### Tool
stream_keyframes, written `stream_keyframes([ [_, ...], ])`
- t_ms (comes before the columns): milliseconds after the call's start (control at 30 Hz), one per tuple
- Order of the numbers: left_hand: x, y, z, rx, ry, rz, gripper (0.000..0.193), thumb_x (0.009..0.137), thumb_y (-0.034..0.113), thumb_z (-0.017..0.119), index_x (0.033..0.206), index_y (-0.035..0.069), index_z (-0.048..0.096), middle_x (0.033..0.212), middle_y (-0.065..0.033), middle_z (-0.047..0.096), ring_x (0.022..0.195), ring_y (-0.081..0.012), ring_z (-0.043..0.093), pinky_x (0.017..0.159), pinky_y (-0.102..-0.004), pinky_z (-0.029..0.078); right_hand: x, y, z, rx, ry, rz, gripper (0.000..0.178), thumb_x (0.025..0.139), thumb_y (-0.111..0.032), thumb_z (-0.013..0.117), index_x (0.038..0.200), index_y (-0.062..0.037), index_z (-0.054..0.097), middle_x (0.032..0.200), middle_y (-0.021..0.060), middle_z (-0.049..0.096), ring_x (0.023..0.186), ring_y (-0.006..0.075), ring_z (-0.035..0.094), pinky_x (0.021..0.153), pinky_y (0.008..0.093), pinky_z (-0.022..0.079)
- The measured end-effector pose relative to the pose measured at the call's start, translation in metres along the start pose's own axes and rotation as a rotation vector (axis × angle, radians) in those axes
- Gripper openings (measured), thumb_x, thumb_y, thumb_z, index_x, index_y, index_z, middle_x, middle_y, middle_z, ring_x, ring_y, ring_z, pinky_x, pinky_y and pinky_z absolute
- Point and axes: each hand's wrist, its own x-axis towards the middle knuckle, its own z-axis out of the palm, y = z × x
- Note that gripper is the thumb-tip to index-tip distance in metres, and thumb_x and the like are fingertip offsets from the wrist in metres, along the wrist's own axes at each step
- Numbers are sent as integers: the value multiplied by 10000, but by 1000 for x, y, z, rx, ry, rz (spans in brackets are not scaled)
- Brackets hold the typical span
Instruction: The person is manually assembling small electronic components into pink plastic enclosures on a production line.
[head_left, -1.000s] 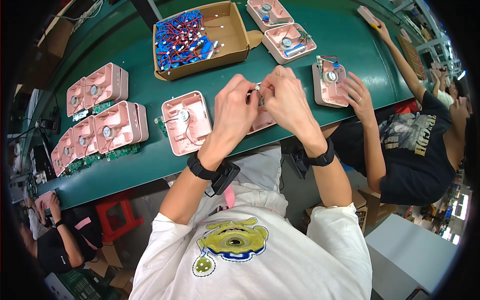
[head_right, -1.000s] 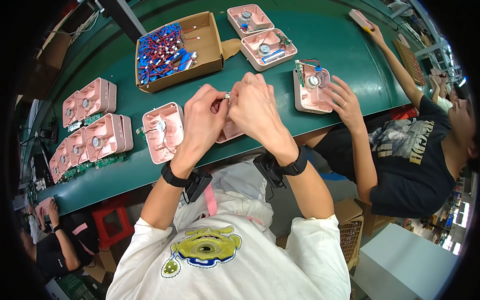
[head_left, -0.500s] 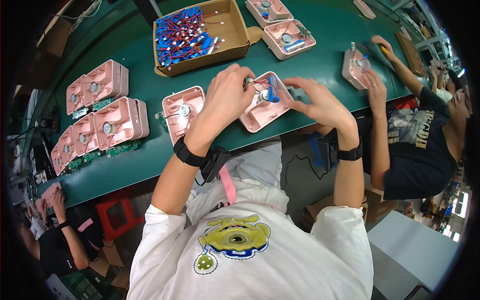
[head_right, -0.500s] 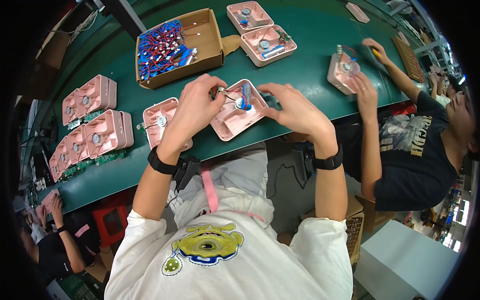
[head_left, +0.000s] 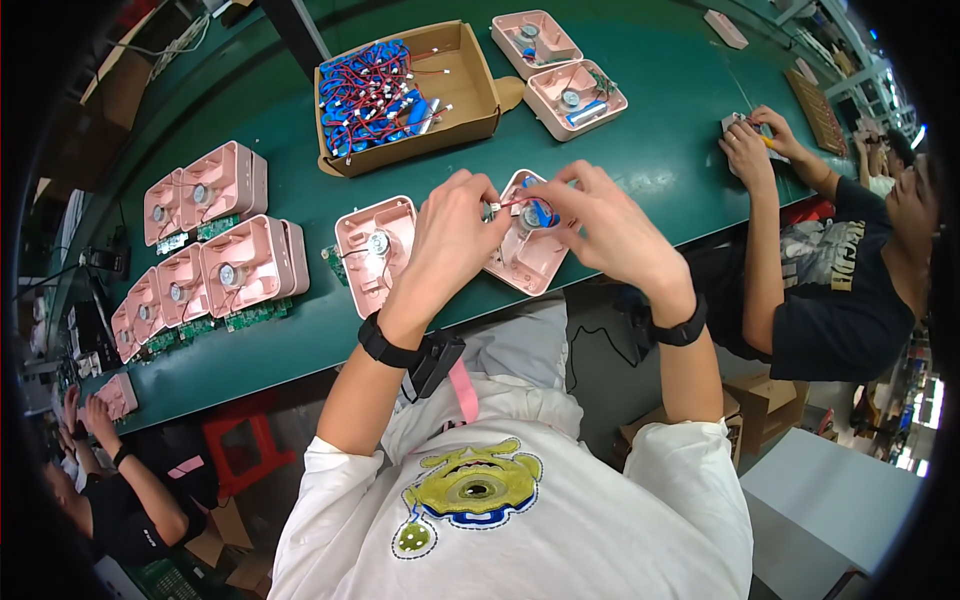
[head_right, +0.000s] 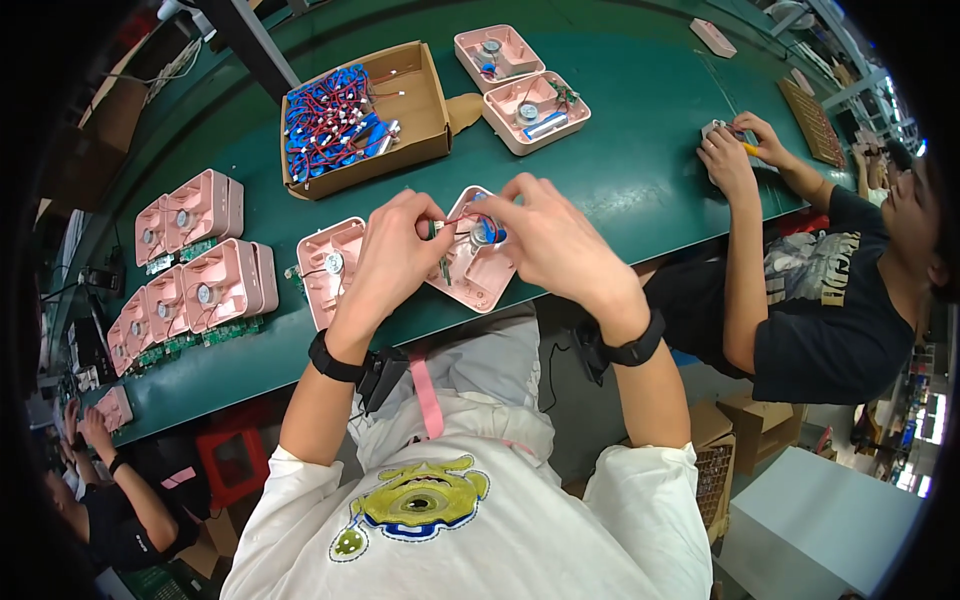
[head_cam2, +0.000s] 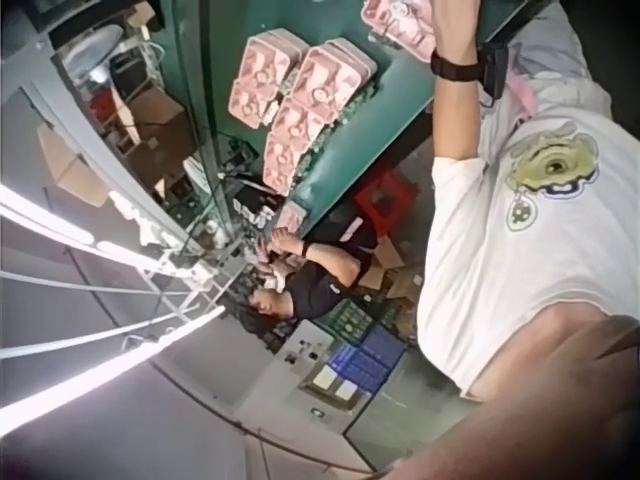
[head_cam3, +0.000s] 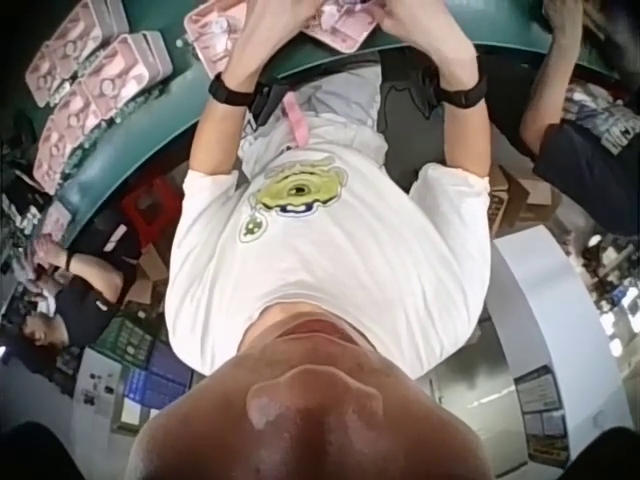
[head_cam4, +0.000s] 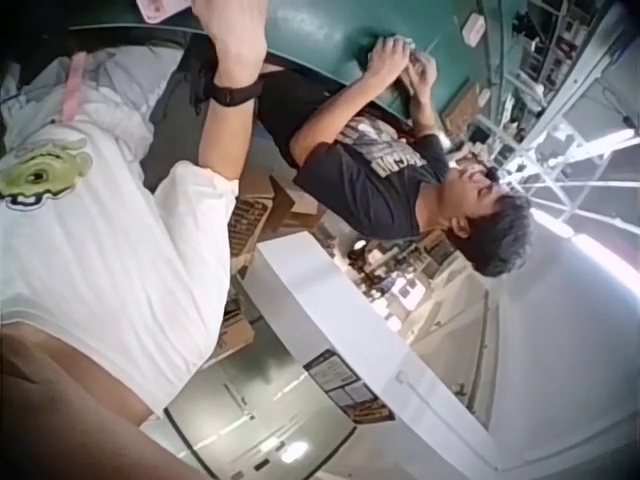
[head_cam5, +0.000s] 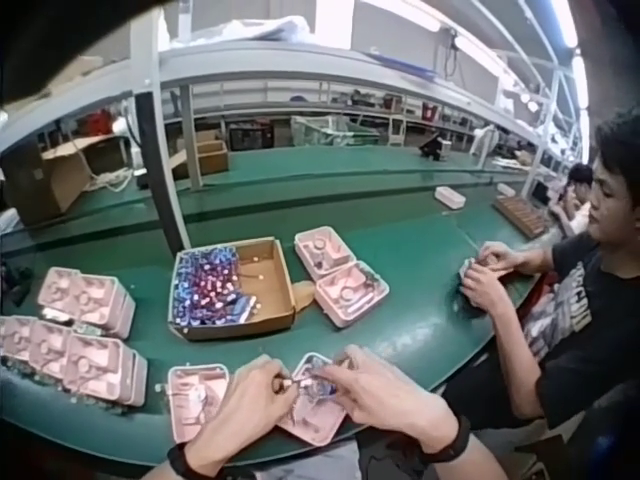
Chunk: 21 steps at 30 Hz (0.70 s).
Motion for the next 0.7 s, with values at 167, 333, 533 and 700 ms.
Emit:
stream_keyframes([
  [167, -5, 4, -3, -34, -59, -45, 202, 846, 123, 739, 938, -57, 719, 837, -224, 686, 791, -413, 692, 741, -499, 539, 5, -7, 8, -71, -66, -46, 373, 847, -54, 786, 1213, -81, 720, 1033, 130, 659, 884, 351, 679, 801, 448, 567],
  [333, -11, -4, -1, -123, -42, -54, 224, 905, 138, 761, 981, -70, 722, 688, -106, 649, 586, -258, 644, 603, -391, 505, 8, -10, 13, -18, -6, -80, 336, 856, -54, 766, 1189, -75, 723, 1051, 154, 667, 810, 364, 682, 748, 465, 573],
  [533, -19, 19, -15, -186, -140, -215, 243, 900, 143, 722, 989, -83, 716, 767, -223, 688, 766, -421, 704, 718, -474, 557, -2, -24, 22, 31, 6, -23, 416, 863, -93, 773, 1264, -37, 679, 1164, 203, 682, 947, 398, 693, 848, 448, 578],
  [700, -36, 16, -10, -38, -184, -2, 261, 941, 137, 698, 1101, -65, 733, 877, -231, 670, 835, -424, 694, 746, -482, 552, -30, -54, 41, -139, 60, 114, 634, 845, -165, 807, 1408, 0, 567, 1418, 241, 573, 1306, 443, 548, 1054, 513, 482],
])
